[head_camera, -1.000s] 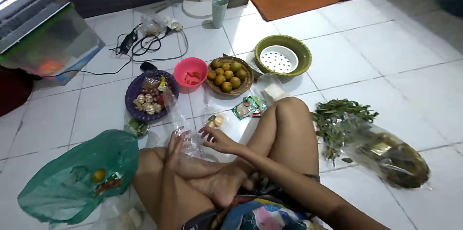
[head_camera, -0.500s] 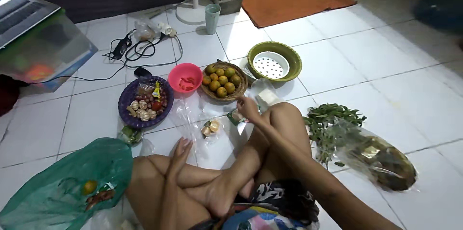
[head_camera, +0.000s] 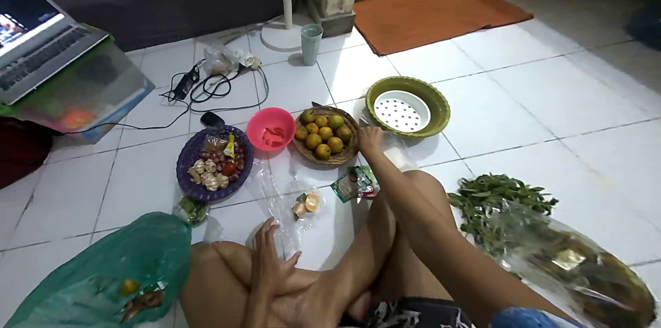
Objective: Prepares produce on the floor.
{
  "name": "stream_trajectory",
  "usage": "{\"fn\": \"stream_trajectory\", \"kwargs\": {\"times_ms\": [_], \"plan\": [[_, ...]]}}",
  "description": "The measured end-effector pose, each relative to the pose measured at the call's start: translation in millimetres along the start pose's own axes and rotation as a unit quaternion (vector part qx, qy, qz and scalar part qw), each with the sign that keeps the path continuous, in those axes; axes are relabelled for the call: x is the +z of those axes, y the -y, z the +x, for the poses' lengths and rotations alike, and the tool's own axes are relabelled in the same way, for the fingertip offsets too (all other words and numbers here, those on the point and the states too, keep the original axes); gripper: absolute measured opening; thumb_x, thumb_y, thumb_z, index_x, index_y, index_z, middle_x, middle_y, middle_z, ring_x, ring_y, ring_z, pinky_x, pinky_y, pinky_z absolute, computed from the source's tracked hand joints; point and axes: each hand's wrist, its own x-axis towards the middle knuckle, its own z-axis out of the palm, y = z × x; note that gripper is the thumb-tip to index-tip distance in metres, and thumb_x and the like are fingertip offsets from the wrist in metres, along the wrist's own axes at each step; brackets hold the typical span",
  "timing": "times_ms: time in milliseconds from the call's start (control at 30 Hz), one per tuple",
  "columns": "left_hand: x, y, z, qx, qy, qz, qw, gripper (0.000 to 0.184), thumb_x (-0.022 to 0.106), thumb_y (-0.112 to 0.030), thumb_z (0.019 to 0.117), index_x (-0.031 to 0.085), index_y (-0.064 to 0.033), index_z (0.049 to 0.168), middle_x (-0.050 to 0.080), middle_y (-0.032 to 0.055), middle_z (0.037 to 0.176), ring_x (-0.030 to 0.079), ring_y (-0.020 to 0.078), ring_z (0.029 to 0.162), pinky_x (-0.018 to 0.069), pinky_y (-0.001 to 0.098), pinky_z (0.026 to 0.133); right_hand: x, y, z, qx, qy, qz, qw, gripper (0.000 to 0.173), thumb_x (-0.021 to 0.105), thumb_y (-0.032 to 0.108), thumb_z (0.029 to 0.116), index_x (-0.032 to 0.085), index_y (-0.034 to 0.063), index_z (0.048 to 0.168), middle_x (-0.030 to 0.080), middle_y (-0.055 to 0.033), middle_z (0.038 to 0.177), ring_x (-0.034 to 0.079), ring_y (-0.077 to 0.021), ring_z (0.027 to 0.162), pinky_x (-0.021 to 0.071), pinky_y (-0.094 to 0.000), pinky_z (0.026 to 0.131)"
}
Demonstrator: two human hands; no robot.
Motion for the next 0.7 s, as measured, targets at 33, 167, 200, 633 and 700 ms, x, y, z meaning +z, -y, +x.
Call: {"fn": "stream_trajectory", "kwargs": {"times_ms": [33, 167, 200, 633, 700], "plan": [[3, 2, -3, 0.007, -0.006, 0.009, 1.000, 0.074, 0.085, -0.045, 0.0684, 0.064, 0.0073, 0.117, 0.059, 0.0256, 0.138, 0.061, 0.0425, 0.121, 0.0484, 0.0533, 0.101, 3, -5, 5, -0.011, -0.009, -0.015, 1.000, 0.029, 0.049, 0.003, 0.1046, 0.063, -0.0146, 0.123, 0.064, -0.0325, 0.126, 0.057, -0.0481, 0.125, 0.0392, -0.0620, 0.106], [8, 5, -5, 0.016, -0.068, 0.030, 0.997, 0.029, 0.076, -0.020, 0.0770, 0.065, 0.0044, 0.089, 0.064, 0.0254, 0.128, 0.067, 0.0391, 0.109, 0.0541, 0.0471, 0.092, 17, -38, 18, -0.064, -0.045, -0.007, 0.997, 0.025, 0.053, 0.001, 0.1015, 0.068, -0.0120, 0.116, 0.067, -0.0336, 0.118, 0.058, -0.0523, 0.122, 0.0340, -0.0645, 0.110], [9, 6, -6, 0.020, -0.097, 0.049, 0.994, 0.024, 0.074, -0.021, 0.0788, 0.065, 0.0010, 0.082, 0.067, 0.0228, 0.121, 0.068, 0.0356, 0.102, 0.0550, 0.0437, 0.087, 16, -43, 20, -0.058, -0.046, 0.005, 0.997, 0.026, 0.056, 0.006, 0.1017, 0.068, -0.0125, 0.115, 0.067, -0.0342, 0.119, 0.057, -0.0524, 0.123, 0.0338, -0.0641, 0.111], [12, -23, -21, -0.053, -0.196, 0.083, 0.976, 0.010, 0.067, -0.004, 0.0797, 0.071, 0.0011, 0.073, 0.072, 0.0193, 0.096, 0.071, 0.0328, 0.086, 0.0592, 0.0404, 0.077, -26, -76, 7, -0.043, -0.133, 0.195, 0.971, 0.030, 0.066, 0.006, 0.0944, 0.064, -0.0129, 0.117, 0.066, -0.0370, 0.111, 0.063, -0.0546, 0.111, 0.0466, -0.0678, 0.095], [13, -15, -19, -0.022, -0.185, 0.042, 0.982, 0.012, 0.063, 0.002, 0.0799, 0.073, 0.0004, 0.074, 0.073, 0.0194, 0.106, 0.072, 0.0316, 0.092, 0.0590, 0.0390, 0.082, -21, -87, -8, -0.060, -0.178, 0.232, 0.954, 0.029, 0.067, 0.008, 0.0952, 0.064, -0.0152, 0.112, 0.067, -0.0381, 0.104, 0.065, -0.0562, 0.104, 0.0474, -0.0688, 0.092]]}}
